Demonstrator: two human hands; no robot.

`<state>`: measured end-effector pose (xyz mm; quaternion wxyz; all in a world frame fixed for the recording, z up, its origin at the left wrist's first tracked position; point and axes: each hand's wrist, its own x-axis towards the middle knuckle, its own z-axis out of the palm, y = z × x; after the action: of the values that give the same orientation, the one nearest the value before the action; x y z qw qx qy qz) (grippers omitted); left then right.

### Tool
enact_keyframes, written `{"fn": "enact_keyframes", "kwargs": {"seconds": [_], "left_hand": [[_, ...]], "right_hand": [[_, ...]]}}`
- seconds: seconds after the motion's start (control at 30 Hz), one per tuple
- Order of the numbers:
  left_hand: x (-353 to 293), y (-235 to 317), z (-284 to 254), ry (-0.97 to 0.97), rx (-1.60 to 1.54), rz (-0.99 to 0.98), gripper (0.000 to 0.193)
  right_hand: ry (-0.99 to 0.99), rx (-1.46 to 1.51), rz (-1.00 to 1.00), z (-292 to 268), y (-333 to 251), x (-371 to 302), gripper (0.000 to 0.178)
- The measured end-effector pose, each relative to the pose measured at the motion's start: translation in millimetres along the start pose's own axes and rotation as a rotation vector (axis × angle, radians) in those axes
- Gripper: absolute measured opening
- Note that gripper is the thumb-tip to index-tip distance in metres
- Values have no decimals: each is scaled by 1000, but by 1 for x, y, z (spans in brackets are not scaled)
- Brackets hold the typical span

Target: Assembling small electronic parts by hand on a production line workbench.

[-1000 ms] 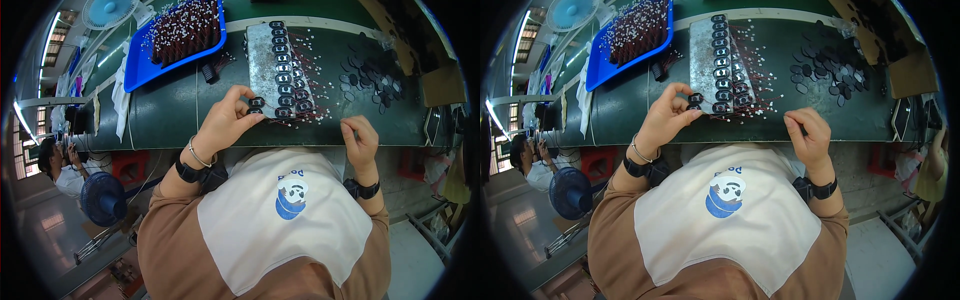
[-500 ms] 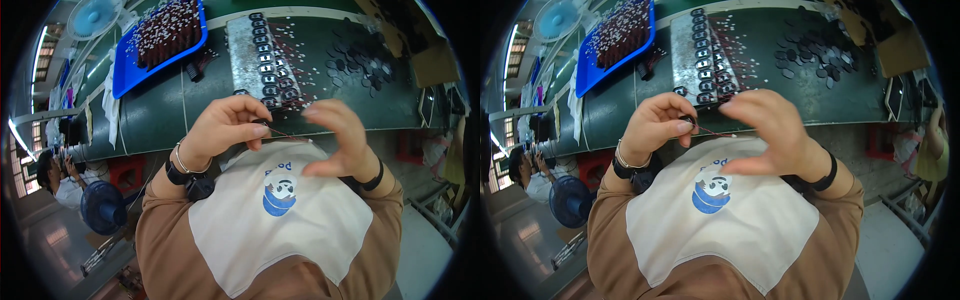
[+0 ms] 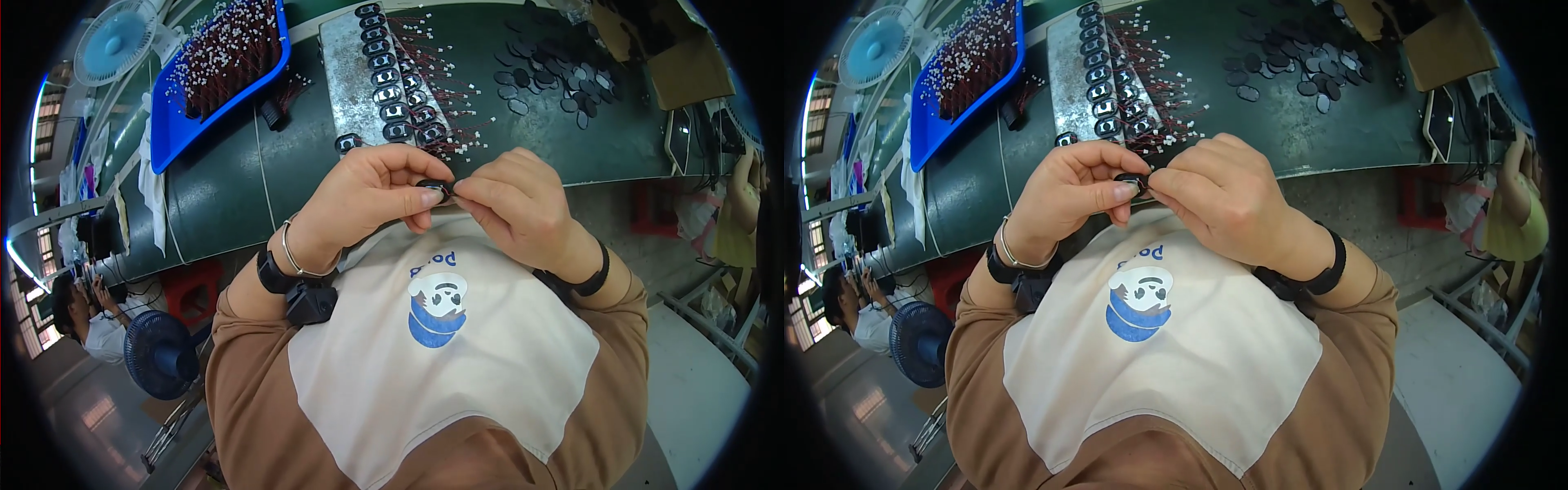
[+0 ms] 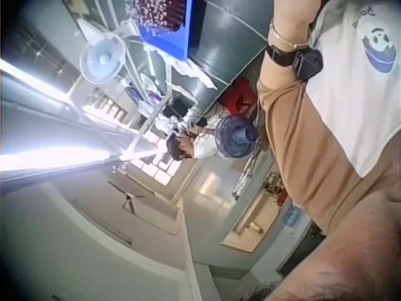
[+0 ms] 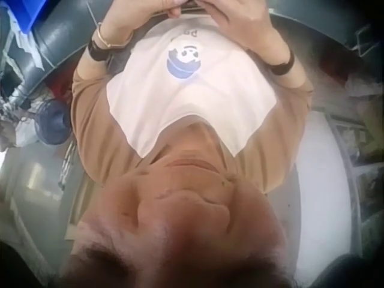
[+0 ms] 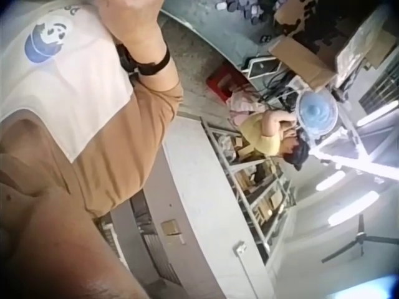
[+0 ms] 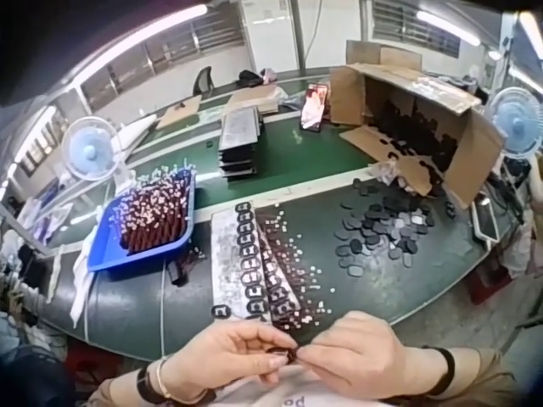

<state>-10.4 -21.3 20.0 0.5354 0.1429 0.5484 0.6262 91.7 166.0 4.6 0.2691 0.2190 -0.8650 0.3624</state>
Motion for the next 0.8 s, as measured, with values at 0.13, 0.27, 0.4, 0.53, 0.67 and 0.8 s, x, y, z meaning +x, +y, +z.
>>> {"fn": "enact_keyframes", "kwargs": {"seconds": [0.13,0.27,0.4,0.53,0.67,0.8], "left_hand": [[0,0,3,10,3,9,19],[1,0,4,22,-15,-4,17],[2,-2,3,9,-36,1,16],[4,-4,3,-4,-69,23,15],[5,-6,3,-3,-86,39,15],[7,-11,2,-9,-98,67,14]], "right_hand": [[-21,8,-18,-1,2,0,23],[-29,19,-23,0,3,1,23],[-45,43,4,0,3,0,21],[-65,110,63,0,4,-1,17],[-114,226,172,-1,6,-4,11],[-176,426,352,-2,8,-8,8]]}}
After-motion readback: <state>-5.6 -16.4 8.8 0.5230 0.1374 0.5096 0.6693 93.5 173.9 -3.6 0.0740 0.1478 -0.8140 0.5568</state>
